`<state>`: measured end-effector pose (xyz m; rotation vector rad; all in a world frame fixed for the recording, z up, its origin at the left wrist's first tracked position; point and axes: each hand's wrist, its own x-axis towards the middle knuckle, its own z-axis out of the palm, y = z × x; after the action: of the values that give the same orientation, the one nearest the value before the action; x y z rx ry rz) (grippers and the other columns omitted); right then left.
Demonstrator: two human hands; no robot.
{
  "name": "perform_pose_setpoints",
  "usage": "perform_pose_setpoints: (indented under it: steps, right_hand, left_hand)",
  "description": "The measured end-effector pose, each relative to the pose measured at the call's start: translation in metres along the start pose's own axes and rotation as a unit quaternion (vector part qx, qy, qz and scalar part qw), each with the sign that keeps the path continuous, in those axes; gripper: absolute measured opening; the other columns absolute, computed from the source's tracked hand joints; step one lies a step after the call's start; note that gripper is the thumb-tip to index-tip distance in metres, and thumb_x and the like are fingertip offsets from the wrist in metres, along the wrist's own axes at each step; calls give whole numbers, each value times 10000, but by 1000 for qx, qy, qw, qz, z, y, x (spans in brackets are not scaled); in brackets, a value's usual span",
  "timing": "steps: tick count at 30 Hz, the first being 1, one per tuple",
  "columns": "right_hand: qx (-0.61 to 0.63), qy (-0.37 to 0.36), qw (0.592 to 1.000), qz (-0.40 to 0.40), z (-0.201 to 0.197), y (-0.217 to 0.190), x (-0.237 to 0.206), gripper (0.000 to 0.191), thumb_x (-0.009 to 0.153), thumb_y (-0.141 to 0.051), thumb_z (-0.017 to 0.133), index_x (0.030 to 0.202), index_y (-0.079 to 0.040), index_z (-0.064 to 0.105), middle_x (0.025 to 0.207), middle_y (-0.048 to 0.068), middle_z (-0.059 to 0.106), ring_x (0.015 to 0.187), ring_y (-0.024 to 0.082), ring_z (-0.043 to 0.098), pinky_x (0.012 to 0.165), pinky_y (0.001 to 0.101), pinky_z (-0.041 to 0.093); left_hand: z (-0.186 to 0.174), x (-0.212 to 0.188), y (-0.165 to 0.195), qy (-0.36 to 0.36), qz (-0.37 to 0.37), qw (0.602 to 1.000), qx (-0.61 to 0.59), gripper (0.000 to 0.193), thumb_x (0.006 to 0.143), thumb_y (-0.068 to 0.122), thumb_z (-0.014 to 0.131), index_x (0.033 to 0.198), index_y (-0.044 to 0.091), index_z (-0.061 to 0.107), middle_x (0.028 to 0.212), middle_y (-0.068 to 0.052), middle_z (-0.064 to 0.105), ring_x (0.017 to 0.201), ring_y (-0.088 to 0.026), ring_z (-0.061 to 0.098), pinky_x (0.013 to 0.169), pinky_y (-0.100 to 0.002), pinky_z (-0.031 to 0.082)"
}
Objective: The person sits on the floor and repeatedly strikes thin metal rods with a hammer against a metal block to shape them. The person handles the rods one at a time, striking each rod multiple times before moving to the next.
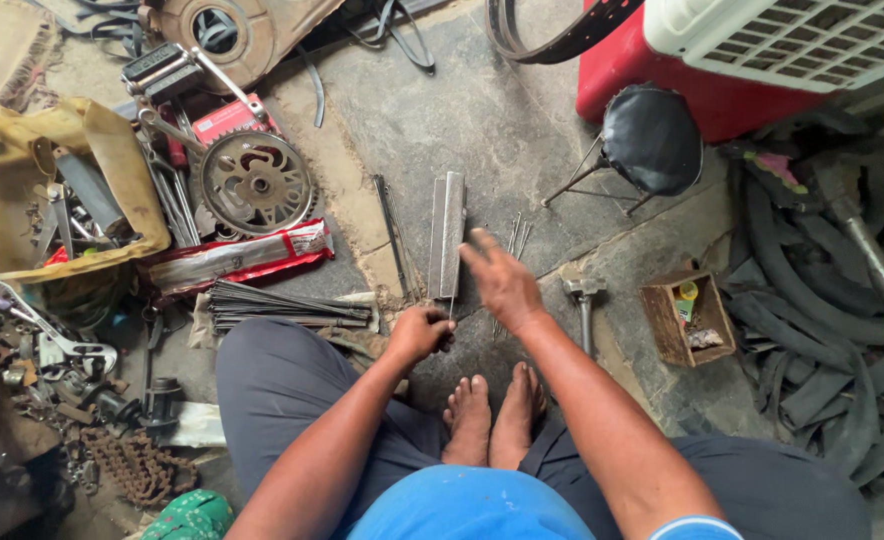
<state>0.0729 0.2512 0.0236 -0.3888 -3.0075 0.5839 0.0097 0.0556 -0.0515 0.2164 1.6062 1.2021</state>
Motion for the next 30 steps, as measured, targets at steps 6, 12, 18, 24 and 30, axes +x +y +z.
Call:
perform_pose_setpoints:
  steps: [6,12,18,24,30]
  right_hand:
    - [-22,112,940,321,2,61,-71,496,867,-239,781,1288,-48,600,1240,248,630,1144,455,619,963,523,511]
    - [-39,-52,881,468,5,111,-134,580,800,-367,844,1211,-45,591,1165,270,683,1097,464,658,931,542,530]
    - [-37,-119,869,479,1,124,-123,519,835,-321,800,1210,-31,591,1216,270,690,1142,474,657,971,541,524]
    - [5,-34,824,565,-2,107,-101,515,891,-318,709,1279,-19,550,1205,305,685,1106,494,656,937,550,519]
    - [123,12,925,360,-6,56,-65,430,956,-421,633,1152,-40,595,1047,284,700,993,489,669,845,563,517]
  left_hand:
    - [3,5,-3,65,0,997,32,173,915,109,714,1013,-28,751,740,-104,762,557,-147,712,504,-309,562]
    - [8,8,-4,76,-14,997,0,179,917,113,725,1019,-32,747,715,-112,747,526,-154,681,471,-308,522]
    - [4,7,-1,70,-25,997,-22,160,922,104,715,1009,-23,755,701,-108,741,511,-147,676,448,-295,500]
    - [5,10,1,50,-32,997,-40,179,935,114,706,1048,-21,737,712,-110,740,510,-155,673,424,-289,477]
    - [6,7,2,34,-38,997,-49,186,944,121,698,1055,-25,729,719,-106,740,517,-154,677,430,-287,487]
